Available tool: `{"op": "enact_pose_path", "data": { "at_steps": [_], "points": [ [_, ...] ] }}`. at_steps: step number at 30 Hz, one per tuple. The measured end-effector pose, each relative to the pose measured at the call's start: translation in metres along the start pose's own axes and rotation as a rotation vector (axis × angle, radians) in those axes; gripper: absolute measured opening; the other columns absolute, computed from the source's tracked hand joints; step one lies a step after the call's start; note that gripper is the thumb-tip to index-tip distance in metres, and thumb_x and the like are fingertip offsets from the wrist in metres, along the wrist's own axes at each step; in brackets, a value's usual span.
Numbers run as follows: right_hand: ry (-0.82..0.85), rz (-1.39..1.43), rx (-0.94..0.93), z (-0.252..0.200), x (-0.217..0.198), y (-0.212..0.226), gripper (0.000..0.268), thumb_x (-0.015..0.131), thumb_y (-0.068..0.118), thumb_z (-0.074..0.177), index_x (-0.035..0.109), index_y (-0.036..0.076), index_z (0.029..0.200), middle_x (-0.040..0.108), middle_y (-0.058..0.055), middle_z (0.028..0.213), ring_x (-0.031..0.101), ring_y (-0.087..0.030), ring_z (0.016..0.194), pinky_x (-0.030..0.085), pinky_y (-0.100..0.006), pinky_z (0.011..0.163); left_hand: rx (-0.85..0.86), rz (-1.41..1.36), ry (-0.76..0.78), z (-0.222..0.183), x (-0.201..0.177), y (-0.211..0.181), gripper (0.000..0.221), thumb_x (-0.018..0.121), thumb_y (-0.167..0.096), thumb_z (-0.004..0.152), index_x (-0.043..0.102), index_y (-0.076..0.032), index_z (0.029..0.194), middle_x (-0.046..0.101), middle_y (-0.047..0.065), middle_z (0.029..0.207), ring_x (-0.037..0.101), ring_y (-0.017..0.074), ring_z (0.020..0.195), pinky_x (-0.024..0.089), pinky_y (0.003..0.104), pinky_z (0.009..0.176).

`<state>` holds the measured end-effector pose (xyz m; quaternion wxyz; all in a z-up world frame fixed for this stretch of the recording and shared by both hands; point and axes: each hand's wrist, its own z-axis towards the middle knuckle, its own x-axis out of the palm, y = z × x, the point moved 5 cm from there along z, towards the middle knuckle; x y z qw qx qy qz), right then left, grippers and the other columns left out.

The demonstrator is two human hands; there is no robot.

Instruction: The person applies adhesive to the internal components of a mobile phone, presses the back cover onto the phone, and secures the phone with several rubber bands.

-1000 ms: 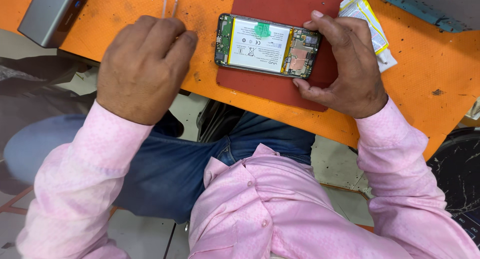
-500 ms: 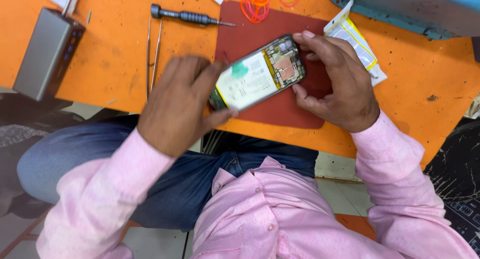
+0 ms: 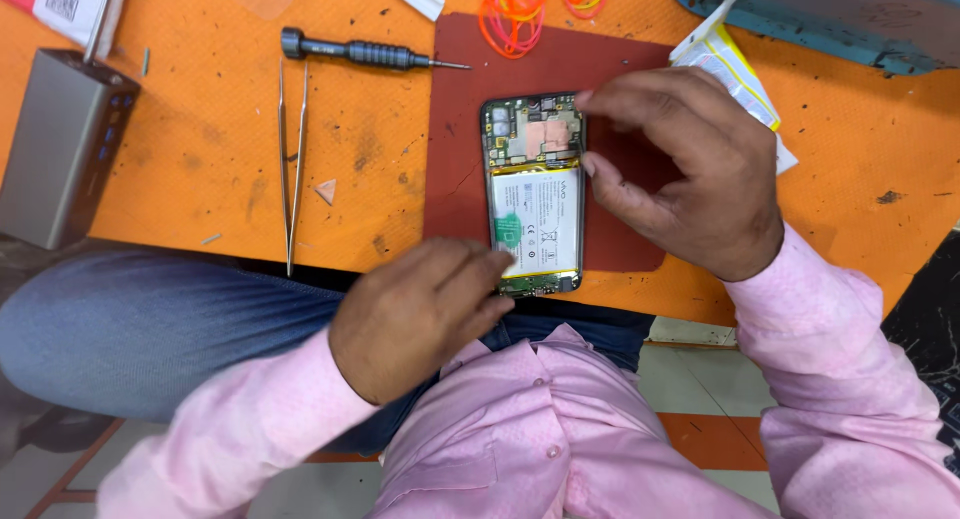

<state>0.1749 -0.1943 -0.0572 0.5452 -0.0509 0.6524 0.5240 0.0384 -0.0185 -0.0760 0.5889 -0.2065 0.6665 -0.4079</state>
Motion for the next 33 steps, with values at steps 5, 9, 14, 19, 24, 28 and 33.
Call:
{"op": "enact_pose_path", "data": {
  "at_steps": [5,9,14,19,24,28,33],
  "points": [
    [0.077,0.013,0.052,-0.003,0.016,0.0,0.025,0.09,0.006,0.087,0.075,0.005,0.107,0.067,-0.009,0.1,0.065,-0.022,0.087,0.053,-0.033,0.074,-0.076,0.053,0.003,0.021,-0.018,0.019,0.033,0.082,-0.023,0.083,0.069,-0.007,0.11,0.065,0.01,0.094,0.067,0.0316,0.087,0.054,0.043,0.073],
    [0.092,0.029,0.047,-0.003,0.02,-0.001,0.021,0.088,0.005,0.088,0.075,0.005,0.105,0.067,-0.008,0.099,0.066,-0.02,0.087,0.054,-0.032,0.073,-0.061,0.005,-0.036,0.03,-0.02,0.023,0.034,0.083,-0.023,0.083,0.069,-0.007,0.109,0.066,0.01,0.094,0.068,0.0303,0.086,0.055,0.041,0.072],
    [0.093,-0.054,0.012,-0.001,0.02,0.005,0.02,0.087,0.006,0.089,0.075,0.004,0.105,0.069,-0.008,0.101,0.066,-0.023,0.089,0.054,-0.035,0.077,-0.057,-0.061,-0.08,0.024,-0.018,0.027,0.033,0.083,-0.02,0.086,0.068,-0.006,0.111,0.065,0.009,0.096,0.068,0.0268,0.085,0.056,0.039,0.073],
    [0.103,-0.116,0.007,0.003,0.02,0.013,0.02,0.087,0.007,0.092,0.074,0.003,0.107,0.068,-0.008,0.102,0.066,-0.025,0.09,0.054,-0.037,0.078,-0.026,-0.051,-0.125,0.021,-0.019,0.025,0.033,0.083,-0.019,0.086,0.068,-0.006,0.113,0.065,0.009,0.096,0.068,0.028,0.086,0.055,0.039,0.074],
    [0.174,-0.122,-0.002,0.011,0.018,0.018,0.023,0.086,0.007,0.09,0.072,0.003,0.108,0.066,-0.008,0.099,0.066,-0.025,0.088,0.054,-0.036,0.076,-0.058,-0.07,-0.124,0.021,-0.017,0.029,0.031,0.083,-0.019,0.087,0.068,-0.007,0.111,0.064,0.009,0.094,0.068,0.0274,0.084,0.055,0.04,0.072],
    [0.289,0.022,0.172,0.019,0.021,0.008,0.019,0.082,0.005,0.09,0.07,0.003,0.105,0.061,-0.007,0.093,0.066,-0.014,0.075,0.054,-0.029,0.065,-0.064,-0.054,-0.131,0.022,-0.015,0.03,0.031,0.083,-0.019,0.086,0.068,-0.007,0.111,0.064,0.009,0.091,0.068,0.0279,0.083,0.055,0.04,0.072],
    [0.334,0.034,0.239,0.022,0.023,0.005,0.017,0.081,0.005,0.089,0.07,0.004,0.101,0.058,-0.005,0.09,0.065,-0.013,0.074,0.055,-0.028,0.063,-0.07,-0.084,-0.143,0.022,-0.015,0.03,0.031,0.083,-0.018,0.087,0.067,-0.006,0.11,0.064,0.009,0.092,0.069,0.0266,0.083,0.055,0.039,0.071]
  ]
}}
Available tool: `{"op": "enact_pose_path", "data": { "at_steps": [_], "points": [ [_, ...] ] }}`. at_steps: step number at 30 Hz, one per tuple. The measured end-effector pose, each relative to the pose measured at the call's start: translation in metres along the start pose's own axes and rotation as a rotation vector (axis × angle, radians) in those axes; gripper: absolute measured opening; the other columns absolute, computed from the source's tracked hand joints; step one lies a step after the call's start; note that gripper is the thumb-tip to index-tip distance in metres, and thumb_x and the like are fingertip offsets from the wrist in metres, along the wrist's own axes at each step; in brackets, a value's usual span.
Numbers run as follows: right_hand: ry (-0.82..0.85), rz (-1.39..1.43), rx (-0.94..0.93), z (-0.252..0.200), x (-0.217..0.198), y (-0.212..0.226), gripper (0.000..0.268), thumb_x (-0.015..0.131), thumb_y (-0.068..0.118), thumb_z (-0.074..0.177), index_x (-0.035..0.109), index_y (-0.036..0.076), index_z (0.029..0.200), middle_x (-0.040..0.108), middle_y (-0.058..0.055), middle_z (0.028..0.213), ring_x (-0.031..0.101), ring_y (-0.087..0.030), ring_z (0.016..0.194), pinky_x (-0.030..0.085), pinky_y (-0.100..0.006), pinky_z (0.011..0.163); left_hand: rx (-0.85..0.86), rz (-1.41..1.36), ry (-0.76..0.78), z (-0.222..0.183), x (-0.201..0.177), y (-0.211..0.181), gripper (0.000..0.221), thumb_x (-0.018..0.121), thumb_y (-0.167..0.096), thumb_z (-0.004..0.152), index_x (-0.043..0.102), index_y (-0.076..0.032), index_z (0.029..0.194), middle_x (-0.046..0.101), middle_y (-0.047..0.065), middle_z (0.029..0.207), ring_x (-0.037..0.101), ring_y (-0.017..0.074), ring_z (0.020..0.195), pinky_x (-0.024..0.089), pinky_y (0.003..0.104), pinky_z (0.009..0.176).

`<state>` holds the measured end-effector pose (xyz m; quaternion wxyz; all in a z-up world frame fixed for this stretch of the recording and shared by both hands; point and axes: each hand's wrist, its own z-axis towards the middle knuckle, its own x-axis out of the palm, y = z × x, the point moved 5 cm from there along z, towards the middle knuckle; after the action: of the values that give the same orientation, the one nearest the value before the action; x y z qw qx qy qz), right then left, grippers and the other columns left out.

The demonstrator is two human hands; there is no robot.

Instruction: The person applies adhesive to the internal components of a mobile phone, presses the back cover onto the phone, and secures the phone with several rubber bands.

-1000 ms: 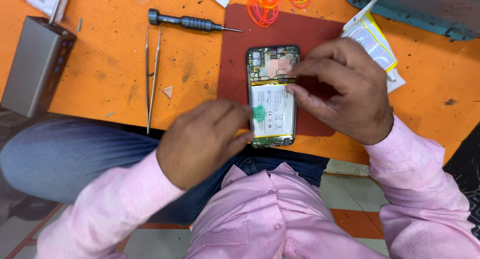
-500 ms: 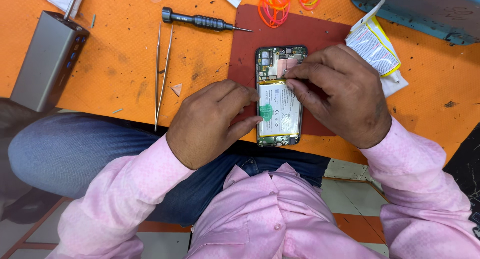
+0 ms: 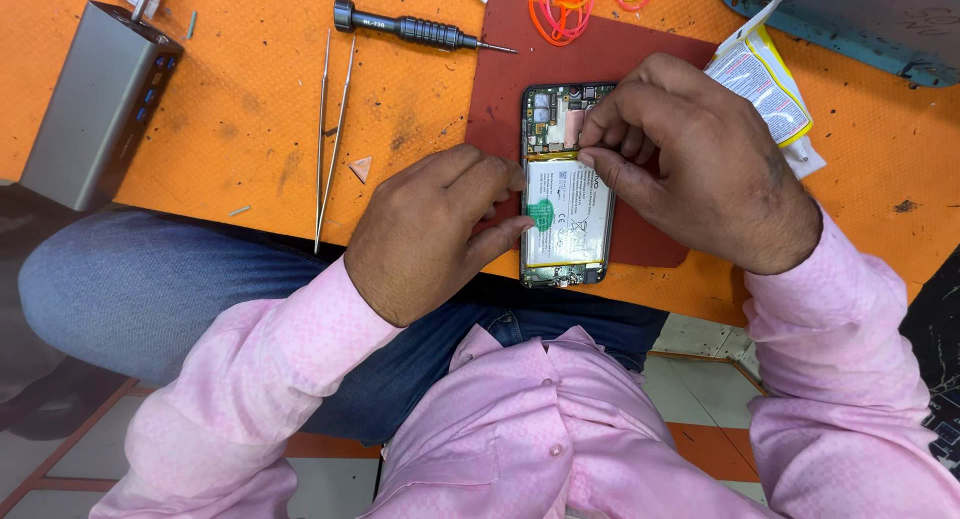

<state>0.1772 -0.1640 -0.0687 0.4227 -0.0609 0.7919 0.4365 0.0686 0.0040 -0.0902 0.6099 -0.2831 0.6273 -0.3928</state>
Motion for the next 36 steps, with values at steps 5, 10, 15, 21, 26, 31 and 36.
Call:
{"op": "enact_pose_path", "data": {
  "at_steps": [5,10,15,21,26,31,36],
  "points": [
    [0.012,-0.001,0.016,0.001,0.0,0.0,0.016,0.08,0.004,0.089,0.069,0.004,0.1,0.058,-0.006,0.09,0.065,-0.014,0.074,0.055,-0.028,0.064,-0.017,-0.016,0.005,0.0,0.0,0.001,0.03,0.083,-0.018,0.087,0.067,-0.006,0.109,0.064,0.008,0.092,0.069,0.0255,0.082,0.055,0.039,0.071],
    [-0.042,-0.009,-0.022,-0.003,-0.003,0.006,0.019,0.081,0.002,0.089,0.068,0.002,0.102,0.058,-0.007,0.093,0.063,-0.014,0.074,0.054,-0.028,0.065,-0.017,-0.028,0.003,0.0,0.0,0.001,0.03,0.083,-0.018,0.087,0.067,-0.007,0.109,0.064,0.008,0.093,0.069,0.0248,0.082,0.056,0.038,0.072],
    [-0.189,0.119,-0.021,-0.012,0.005,0.017,0.019,0.082,0.0,0.091,0.07,0.002,0.105,0.061,-0.006,0.098,0.062,-0.011,0.071,0.05,-0.025,0.06,-0.012,-0.001,-0.008,-0.002,0.0,0.001,0.033,0.083,-0.018,0.086,0.067,-0.007,0.112,0.063,0.009,0.095,0.068,0.0279,0.086,0.056,0.04,0.075],
    [-0.169,0.068,-0.048,-0.003,0.018,0.02,0.017,0.083,0.003,0.092,0.072,0.002,0.104,0.062,-0.007,0.097,0.065,-0.011,0.073,0.052,-0.025,0.062,-0.017,0.014,0.006,-0.003,0.0,0.0,0.035,0.083,-0.019,0.085,0.067,-0.007,0.113,0.063,0.01,0.095,0.067,0.0298,0.089,0.055,0.041,0.077],
    [-0.15,0.047,-0.015,0.0,0.019,0.022,0.017,0.083,0.004,0.091,0.073,0.002,0.105,0.062,-0.007,0.094,0.066,-0.011,0.071,0.053,-0.025,0.062,-0.005,0.005,0.0,-0.004,0.0,0.001,0.036,0.082,-0.019,0.085,0.066,-0.007,0.115,0.063,0.011,0.1,0.067,0.0313,0.095,0.055,0.042,0.081],
    [-0.102,0.005,0.004,0.004,0.017,0.024,0.017,0.082,0.004,0.09,0.073,0.002,0.104,0.063,-0.008,0.093,0.067,-0.013,0.072,0.055,-0.028,0.063,-0.013,-0.009,0.007,-0.005,0.001,0.002,0.035,0.081,-0.019,0.086,0.065,-0.007,0.115,0.063,0.011,0.102,0.066,0.0323,0.097,0.054,0.042,0.082],
    [-0.061,-0.045,0.026,0.01,0.015,0.025,0.019,0.082,0.003,0.087,0.074,0.002,0.103,0.063,-0.009,0.091,0.068,-0.016,0.073,0.055,-0.03,0.064,-0.018,-0.01,0.004,-0.005,0.002,0.003,0.035,0.081,-0.02,0.087,0.065,-0.007,0.116,0.062,0.011,0.102,0.066,0.0324,0.097,0.054,0.042,0.083]
  ]
}}
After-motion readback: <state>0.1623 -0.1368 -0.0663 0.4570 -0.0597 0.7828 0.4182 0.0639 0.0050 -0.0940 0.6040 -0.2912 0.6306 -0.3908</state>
